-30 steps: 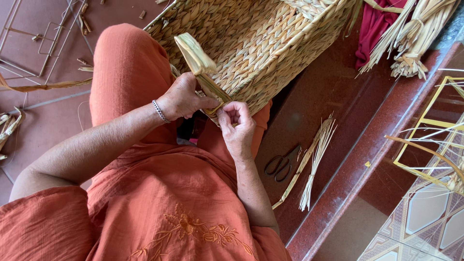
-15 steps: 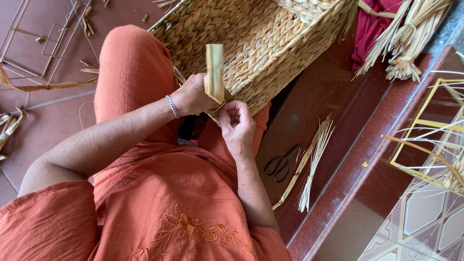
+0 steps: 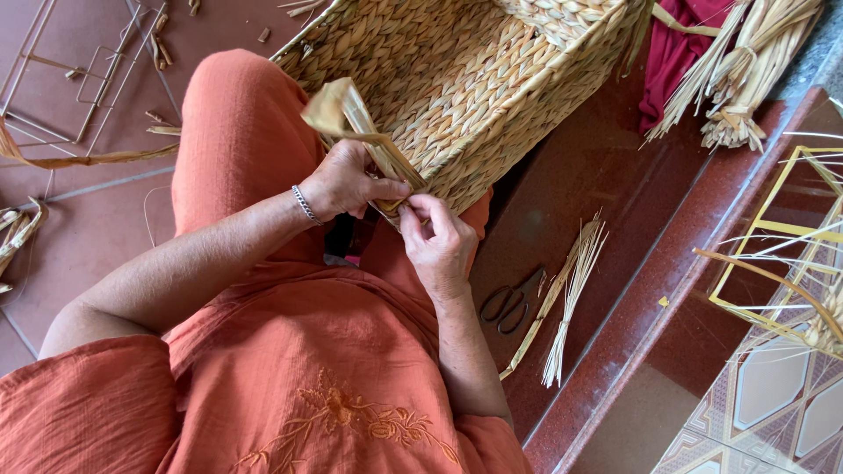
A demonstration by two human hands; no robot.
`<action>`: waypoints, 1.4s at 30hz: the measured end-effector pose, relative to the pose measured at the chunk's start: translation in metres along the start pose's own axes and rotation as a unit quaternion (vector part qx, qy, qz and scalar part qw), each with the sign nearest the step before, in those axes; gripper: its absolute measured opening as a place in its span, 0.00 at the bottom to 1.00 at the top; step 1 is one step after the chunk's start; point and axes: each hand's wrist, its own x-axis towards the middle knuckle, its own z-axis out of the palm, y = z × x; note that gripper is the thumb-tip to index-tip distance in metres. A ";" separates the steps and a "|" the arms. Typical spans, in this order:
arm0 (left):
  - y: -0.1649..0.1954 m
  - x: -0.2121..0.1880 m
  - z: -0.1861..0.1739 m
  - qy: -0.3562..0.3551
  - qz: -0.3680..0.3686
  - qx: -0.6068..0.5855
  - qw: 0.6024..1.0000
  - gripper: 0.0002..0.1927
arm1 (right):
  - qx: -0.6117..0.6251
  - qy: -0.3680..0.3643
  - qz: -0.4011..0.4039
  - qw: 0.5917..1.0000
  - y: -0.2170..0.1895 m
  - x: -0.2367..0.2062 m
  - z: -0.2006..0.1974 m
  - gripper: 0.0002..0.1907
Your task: The person sits on tiled steps and weaves a flat palm-leaf strip along the rim of a woven water-hyacinth basket, tucking and pressing the strip into the weave around the edge. They pull the strip tight, cut off excess with scissors, and continue binding the strip around the basket rim.
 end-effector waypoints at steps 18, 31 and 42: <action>0.008 -0.002 -0.014 -0.073 -0.046 -0.076 0.993 0.22 | -0.013 -0.163 0.148 0.975 0.044 -0.128 -0.079 0.06; 0.011 -0.020 -0.004 -0.062 0.017 -0.085 0.994 0.26 | -0.317 -0.279 0.433 0.796 0.125 -0.346 -0.127 0.06; -0.009 -0.050 0.027 0.129 0.384 0.265 0.875 0.11 | -0.054 -0.058 0.147 0.986 0.059 -0.141 -0.075 0.21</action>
